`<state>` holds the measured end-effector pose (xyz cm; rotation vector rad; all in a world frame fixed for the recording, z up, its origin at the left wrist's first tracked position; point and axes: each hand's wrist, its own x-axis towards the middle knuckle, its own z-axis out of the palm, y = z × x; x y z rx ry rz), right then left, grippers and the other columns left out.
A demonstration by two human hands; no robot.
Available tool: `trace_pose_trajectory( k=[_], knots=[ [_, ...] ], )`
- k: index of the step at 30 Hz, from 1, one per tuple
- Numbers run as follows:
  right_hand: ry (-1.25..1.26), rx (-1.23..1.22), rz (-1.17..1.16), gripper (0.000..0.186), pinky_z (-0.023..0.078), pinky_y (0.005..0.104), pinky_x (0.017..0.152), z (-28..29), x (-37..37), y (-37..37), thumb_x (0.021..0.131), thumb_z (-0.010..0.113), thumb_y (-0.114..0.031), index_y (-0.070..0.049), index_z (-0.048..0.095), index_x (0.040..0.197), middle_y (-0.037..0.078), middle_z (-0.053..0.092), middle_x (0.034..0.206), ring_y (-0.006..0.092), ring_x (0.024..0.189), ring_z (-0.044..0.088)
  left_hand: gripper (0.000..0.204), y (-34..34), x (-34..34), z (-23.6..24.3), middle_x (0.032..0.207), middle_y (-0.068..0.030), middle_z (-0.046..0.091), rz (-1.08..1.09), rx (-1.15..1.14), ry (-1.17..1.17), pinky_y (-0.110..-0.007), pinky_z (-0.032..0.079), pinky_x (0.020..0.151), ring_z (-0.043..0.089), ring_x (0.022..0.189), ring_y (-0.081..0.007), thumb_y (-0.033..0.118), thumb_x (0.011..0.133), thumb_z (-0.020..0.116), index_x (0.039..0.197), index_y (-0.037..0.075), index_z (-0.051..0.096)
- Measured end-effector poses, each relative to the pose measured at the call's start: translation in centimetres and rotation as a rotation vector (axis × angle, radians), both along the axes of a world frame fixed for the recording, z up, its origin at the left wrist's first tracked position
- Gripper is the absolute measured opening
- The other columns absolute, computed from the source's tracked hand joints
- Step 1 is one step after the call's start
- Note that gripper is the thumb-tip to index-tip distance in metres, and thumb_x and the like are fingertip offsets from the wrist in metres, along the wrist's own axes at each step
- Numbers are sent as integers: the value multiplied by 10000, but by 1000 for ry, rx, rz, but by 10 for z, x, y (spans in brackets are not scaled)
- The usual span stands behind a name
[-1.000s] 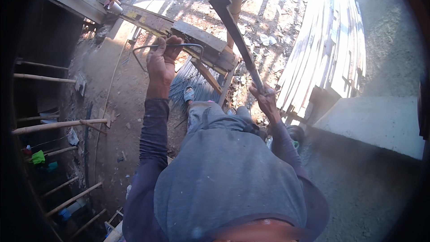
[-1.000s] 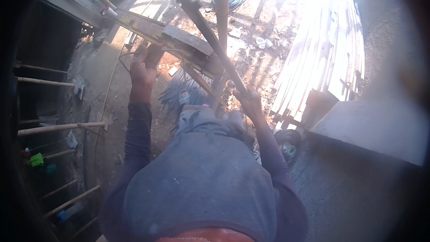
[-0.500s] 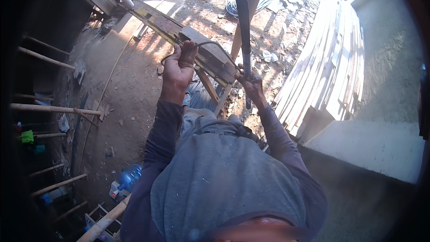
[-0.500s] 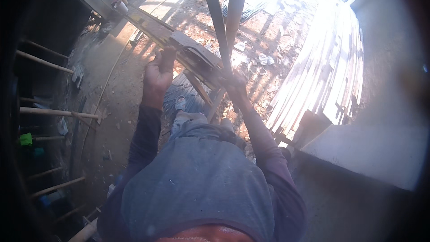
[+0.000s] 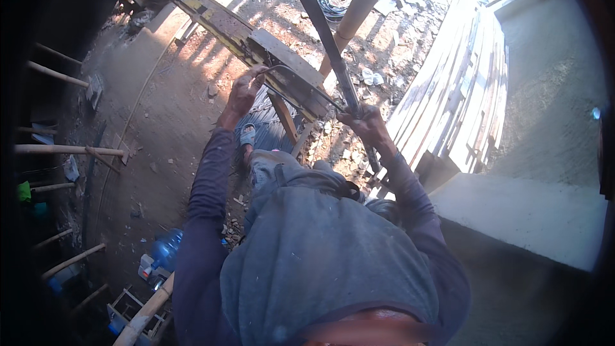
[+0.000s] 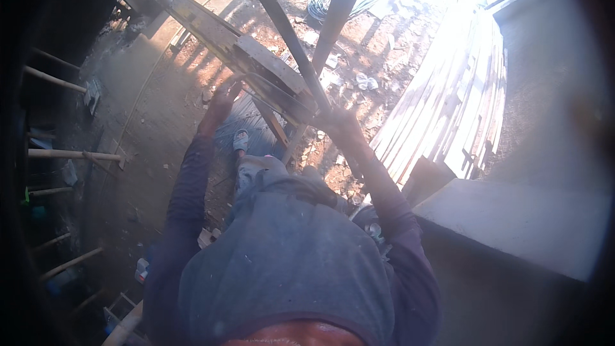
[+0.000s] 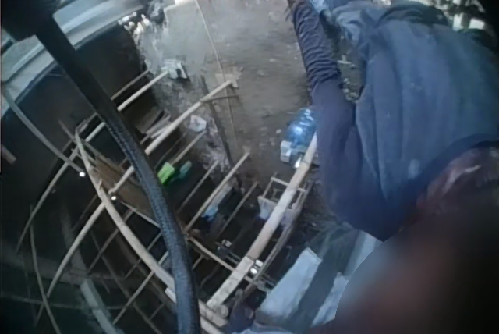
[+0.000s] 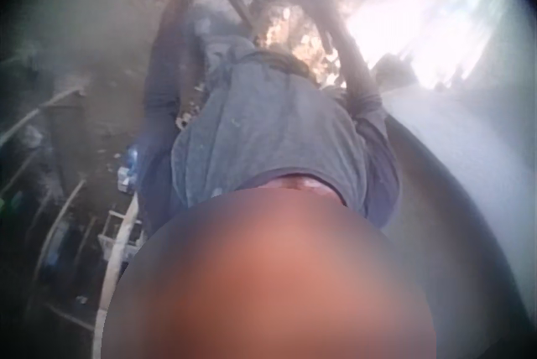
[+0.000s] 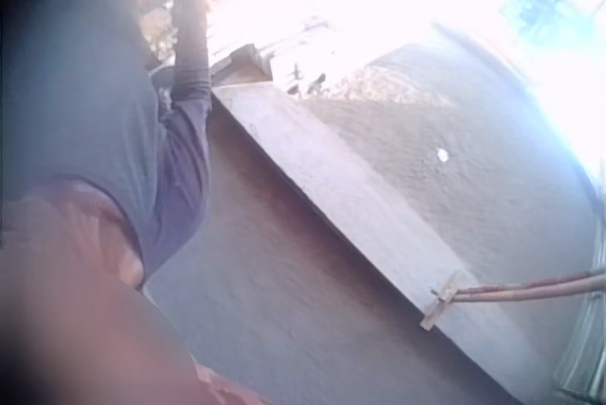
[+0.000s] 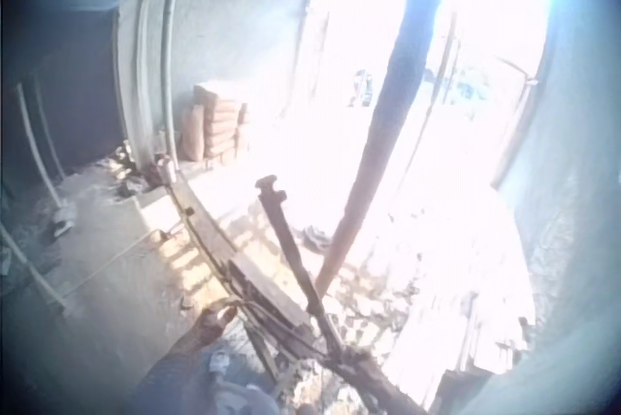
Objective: The person bends metal rods into rectangular shapes using a manual bending jig and a long metal bar. They measure the bent pieces with a tape measure and place them on a pile of similar rods.
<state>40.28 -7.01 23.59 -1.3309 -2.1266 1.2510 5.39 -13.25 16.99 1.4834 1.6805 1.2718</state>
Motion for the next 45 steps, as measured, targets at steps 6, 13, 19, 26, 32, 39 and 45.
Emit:
trace_pose_trajectory(
  k=[6, 13, 19, 26, 32, 39, 45],
  knots=[
    [-93, 89, -10, 366, 548, 312, 615, -13, -15, 47, 855, 818, -241, 43, 684, 1042, 110, 700, 784, 155, 696, 669, 507, -10, -7, -86, 772, -70, 628, 117, -310, -280, -367, 488, 734, 580, 775, -171, 482, 1038, 524, 965, -7, 640],
    [-37, 237, -5, 303, 430, 317, 566, -95, -47, 89, 847, 804, -251, 3, 664, 932, 38, 598, 760, 127, 653, 528, 511, -5, -7, -126, 753, -207, 609, 410, -284, 12, -435, 457, 707, 556, 710, -309, 438, 1027, 546, 895, -49, 625],
    [-87, 48, -131, 337, 443, 350, 619, -130, -64, 98, 843, 806, -281, 16, 678, 937, 47, 608, 767, 162, 683, 544, 495, -3, -28, -125, 807, -233, 639, 432, -439, 149, -452, 464, 728, 611, 766, -376, 428, 1024, 534, 947, -42, 667],
    [-80, 62, -145, 356, 422, 358, 593, -151, -53, 84, 830, 817, -312, -6, 636, 847, 42, 571, 713, 159, 652, 511, 475, 8, -41, -139, 765, -213, 648, 308, -536, 75, -449, 485, 708, 658, 772, -367, 435, 987, 554, 967, -18, 693],
    [-67, 76, -133, 304, 466, 347, 663, -190, -44, 71, 849, 789, -257, 15, 679, 931, 77, 618, 818, 191, 726, 571, 451, 18, -65, -157, 659, -84, 662, 246, -809, -177, -357, 488, 556, 639, 589, -207, 449, 946, 604, 920, 18, 731],
    [-80, 261, -95, 200, 496, 359, 711, -195, -39, 59, 862, 725, -141, 21, 685, 972, 135, 640, 950, 270, 773, 630, 532, 33, -68, -150, 631, -67, 660, 143, -828, -118, -359, 492, 578, 641, 600, -190, 547, 919, 616, 874, 36, 756],
    [-148, 195, -182, 325, 467, 439, 700, -172, -32, 52, 857, 780, -236, 32, 614, 935, 180, 611, 904, 325, 795, 616, 536, 53, -71, -159, 631, -75, 669, 145, -875, -7, -371, 499, 614, 650, 624, -204, 566, 902, 626, 877, 50, 770]
  ],
)
